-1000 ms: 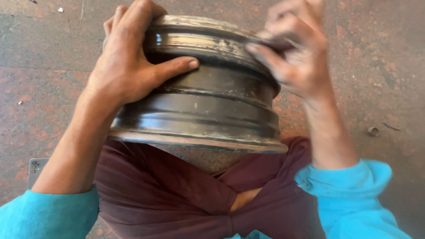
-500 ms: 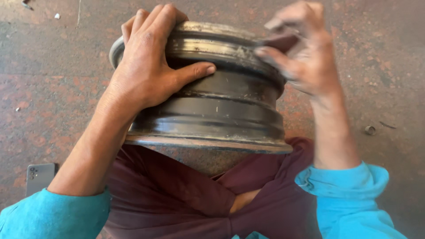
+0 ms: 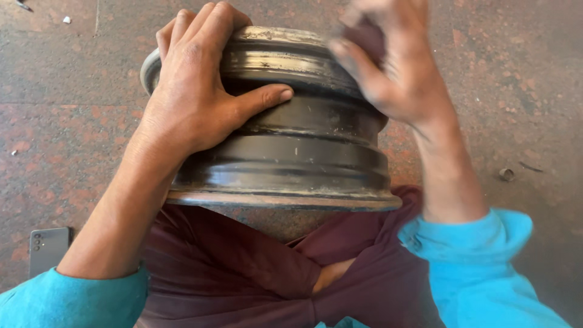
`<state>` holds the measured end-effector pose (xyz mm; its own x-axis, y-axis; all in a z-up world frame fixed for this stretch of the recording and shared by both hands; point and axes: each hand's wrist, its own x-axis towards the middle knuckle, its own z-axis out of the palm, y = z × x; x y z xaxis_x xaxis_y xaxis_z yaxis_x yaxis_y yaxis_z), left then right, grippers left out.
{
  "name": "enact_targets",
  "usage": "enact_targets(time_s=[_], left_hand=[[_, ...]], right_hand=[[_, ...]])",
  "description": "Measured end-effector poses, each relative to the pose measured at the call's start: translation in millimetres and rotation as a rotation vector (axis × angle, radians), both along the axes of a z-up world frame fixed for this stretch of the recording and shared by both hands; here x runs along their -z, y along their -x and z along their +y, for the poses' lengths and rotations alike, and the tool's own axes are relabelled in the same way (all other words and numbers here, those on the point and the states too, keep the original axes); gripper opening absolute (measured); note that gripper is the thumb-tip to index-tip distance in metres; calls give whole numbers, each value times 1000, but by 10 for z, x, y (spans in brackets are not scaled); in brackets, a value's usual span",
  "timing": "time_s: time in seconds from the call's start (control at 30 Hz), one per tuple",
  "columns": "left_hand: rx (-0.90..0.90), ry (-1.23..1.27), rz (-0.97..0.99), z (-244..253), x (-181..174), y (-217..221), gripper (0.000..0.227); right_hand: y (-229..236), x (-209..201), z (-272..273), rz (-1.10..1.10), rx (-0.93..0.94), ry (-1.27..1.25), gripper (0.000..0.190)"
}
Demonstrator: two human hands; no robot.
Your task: The person sits on the floor and uses a piece of sandpaper to manually sand the rim and inner surface of a metal wheel rim. They rotate the rim to access different areas, applying pressure to smooth the metal surface.
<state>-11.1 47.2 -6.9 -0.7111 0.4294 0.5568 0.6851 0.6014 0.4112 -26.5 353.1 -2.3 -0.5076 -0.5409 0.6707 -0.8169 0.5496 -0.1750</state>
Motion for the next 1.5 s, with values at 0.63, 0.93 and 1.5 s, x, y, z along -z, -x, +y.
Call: enact_targets(time_s=[0.63, 0.93, 1.5], left_hand=[[17, -28, 11, 79, -62, -15, 72], [42, -46, 89, 149, -25, -8, 76], [30, -38, 86, 116, -25, -29, 78]], right_hand=[[-435, -125, -198, 158, 79, 79, 14], [-621, -35, 40, 26, 141, 76, 27], [-408, 88, 215, 38, 73, 116, 22]])
